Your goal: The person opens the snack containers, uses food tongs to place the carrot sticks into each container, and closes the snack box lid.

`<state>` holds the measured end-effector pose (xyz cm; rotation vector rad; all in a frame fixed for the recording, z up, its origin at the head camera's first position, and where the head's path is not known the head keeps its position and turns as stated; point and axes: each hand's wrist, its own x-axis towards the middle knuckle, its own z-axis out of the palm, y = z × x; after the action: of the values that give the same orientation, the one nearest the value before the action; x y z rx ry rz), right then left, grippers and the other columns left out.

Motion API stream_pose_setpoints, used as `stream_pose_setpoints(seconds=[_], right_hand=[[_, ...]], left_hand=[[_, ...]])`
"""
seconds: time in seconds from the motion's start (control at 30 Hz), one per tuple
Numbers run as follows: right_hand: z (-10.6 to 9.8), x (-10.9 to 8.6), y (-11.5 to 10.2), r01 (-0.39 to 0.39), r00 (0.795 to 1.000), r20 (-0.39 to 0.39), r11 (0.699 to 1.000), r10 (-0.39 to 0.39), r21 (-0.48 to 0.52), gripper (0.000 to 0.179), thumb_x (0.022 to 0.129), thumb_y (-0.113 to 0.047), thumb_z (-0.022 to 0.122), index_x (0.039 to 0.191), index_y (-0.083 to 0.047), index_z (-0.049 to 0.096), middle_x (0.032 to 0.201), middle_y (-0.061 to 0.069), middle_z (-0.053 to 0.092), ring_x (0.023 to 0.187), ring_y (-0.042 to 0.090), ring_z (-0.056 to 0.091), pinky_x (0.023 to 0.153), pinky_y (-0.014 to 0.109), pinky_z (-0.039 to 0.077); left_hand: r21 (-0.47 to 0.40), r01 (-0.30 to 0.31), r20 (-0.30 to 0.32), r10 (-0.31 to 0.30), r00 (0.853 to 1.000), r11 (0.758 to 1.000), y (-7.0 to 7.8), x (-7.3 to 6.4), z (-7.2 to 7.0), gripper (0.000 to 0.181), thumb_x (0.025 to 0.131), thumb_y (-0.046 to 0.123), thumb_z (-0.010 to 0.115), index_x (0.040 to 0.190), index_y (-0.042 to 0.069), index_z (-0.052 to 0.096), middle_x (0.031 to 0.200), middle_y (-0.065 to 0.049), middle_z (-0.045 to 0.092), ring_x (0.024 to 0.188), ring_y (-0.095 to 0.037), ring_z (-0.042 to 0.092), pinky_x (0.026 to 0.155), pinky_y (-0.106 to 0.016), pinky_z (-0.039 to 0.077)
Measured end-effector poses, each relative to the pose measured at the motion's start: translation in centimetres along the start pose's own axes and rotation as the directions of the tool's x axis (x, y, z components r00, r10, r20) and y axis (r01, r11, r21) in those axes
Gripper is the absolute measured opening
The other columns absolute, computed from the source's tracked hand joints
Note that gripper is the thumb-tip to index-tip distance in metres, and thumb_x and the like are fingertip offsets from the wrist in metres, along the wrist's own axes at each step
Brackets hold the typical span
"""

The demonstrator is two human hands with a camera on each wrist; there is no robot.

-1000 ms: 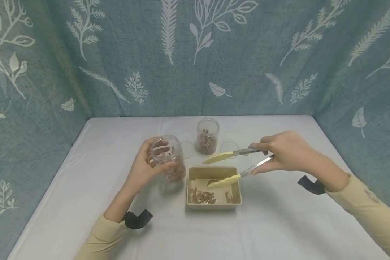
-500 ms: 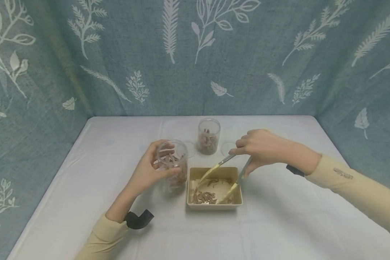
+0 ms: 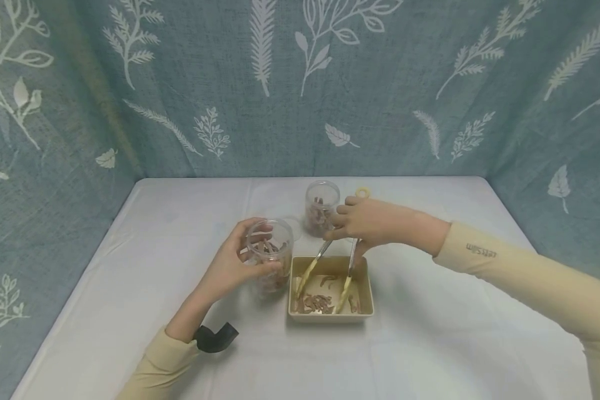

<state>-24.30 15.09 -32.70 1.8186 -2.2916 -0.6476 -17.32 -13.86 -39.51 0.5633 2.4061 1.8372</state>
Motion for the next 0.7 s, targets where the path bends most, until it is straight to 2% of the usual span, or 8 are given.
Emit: stream_pose_setpoints(seconds=[0.13,0.23,0.3,0.5,0.7], right_hand=[[-0.1,1.0,0.0,0.007,0.999,0.037,1.000,-0.007,0.010,0.070,0.066,-0.063,0.061,0.124,-0.024,0.059,0.111,0.000,0.063,0.089,0.017,0.051,0.075,0.030,0.041],[0.0,1.4,0.1,0.012,0.999,0.033,1.000,-0.012,0.010,0.066,0.068,-0.061,0.061,0.123,-0.024,0.060,0.115,0.002,0.063,0.094,0.019,0.052,0.080,0.032,0.043],[0.2,1.5,0.1,0.010,1.000,0.016,1.000,-0.010,0.008,0.063,0.069,-0.060,0.062,0.121,-0.025,0.061,0.117,0.003,0.062,0.096,0.020,0.053,0.080,0.033,0.043],[0.7,1.4,-0.2,-0.007,0.999,-0.050,1.000,0.007,0.004,0.056,0.069,-0.058,0.061,0.115,-0.025,0.065,0.107,-0.001,0.065,0.090,0.017,0.052,0.074,0.030,0.042],[1.2,1.2,-0.5,0.008,0.991,-0.135,1.000,-0.010,-0.014,0.053,0.070,-0.058,0.061,0.111,-0.024,0.066,0.098,-0.003,0.065,0.084,0.015,0.051,0.070,0.027,0.040]], left_hand=[[0.012,0.003,-0.002,-0.003,1.000,1.000,-0.1,-0.1,0.1,0.080,0.070,0.018,0.081,0.136,0.017,0.036,0.133,-0.007,0.047,0.121,-0.027,0.047,0.103,-0.045,0.039],[0.019,0.000,-0.004,0.001,1.000,1.000,0.0,-0.2,0.1,0.079,0.070,0.019,0.082,0.135,0.021,0.037,0.132,-0.005,0.047,0.120,-0.025,0.048,0.103,-0.046,0.040],[0.020,-0.006,-0.003,0.006,1.000,1.000,0.1,-0.2,0.0,0.078,0.070,0.019,0.082,0.134,0.022,0.038,0.132,-0.005,0.047,0.120,-0.026,0.048,0.102,-0.046,0.040],[0.026,-0.007,0.001,0.007,1.000,1.000,0.2,-0.1,0.1,0.077,0.070,0.020,0.081,0.134,0.023,0.037,0.133,-0.005,0.047,0.120,-0.027,0.048,0.102,-0.046,0.040],[0.040,-0.004,0.001,0.004,1.000,0.999,0.0,0.0,0.1,0.080,0.071,0.021,0.081,0.137,0.017,0.035,0.133,-0.005,0.047,0.122,-0.025,0.047,0.103,-0.047,0.039]])
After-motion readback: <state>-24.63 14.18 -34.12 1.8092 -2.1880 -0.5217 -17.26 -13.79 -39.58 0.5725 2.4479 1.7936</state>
